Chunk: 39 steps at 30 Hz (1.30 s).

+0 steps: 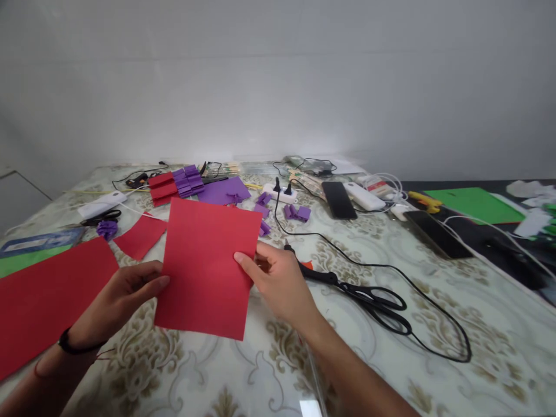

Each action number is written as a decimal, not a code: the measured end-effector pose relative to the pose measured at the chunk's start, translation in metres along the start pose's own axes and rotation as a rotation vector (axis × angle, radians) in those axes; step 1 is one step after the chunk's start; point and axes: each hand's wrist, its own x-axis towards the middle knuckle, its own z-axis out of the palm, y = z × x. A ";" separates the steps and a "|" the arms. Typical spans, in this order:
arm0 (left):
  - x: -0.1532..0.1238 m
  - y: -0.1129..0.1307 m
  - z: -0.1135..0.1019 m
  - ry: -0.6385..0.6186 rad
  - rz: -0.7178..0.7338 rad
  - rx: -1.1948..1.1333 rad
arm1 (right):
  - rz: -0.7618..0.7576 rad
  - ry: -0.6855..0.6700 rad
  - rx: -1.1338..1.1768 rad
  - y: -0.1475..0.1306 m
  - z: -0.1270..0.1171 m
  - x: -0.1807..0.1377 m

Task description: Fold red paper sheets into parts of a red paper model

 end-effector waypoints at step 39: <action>-0.014 0.025 0.017 -0.108 0.107 0.182 | -0.194 -0.515 -0.397 -0.025 0.010 -0.025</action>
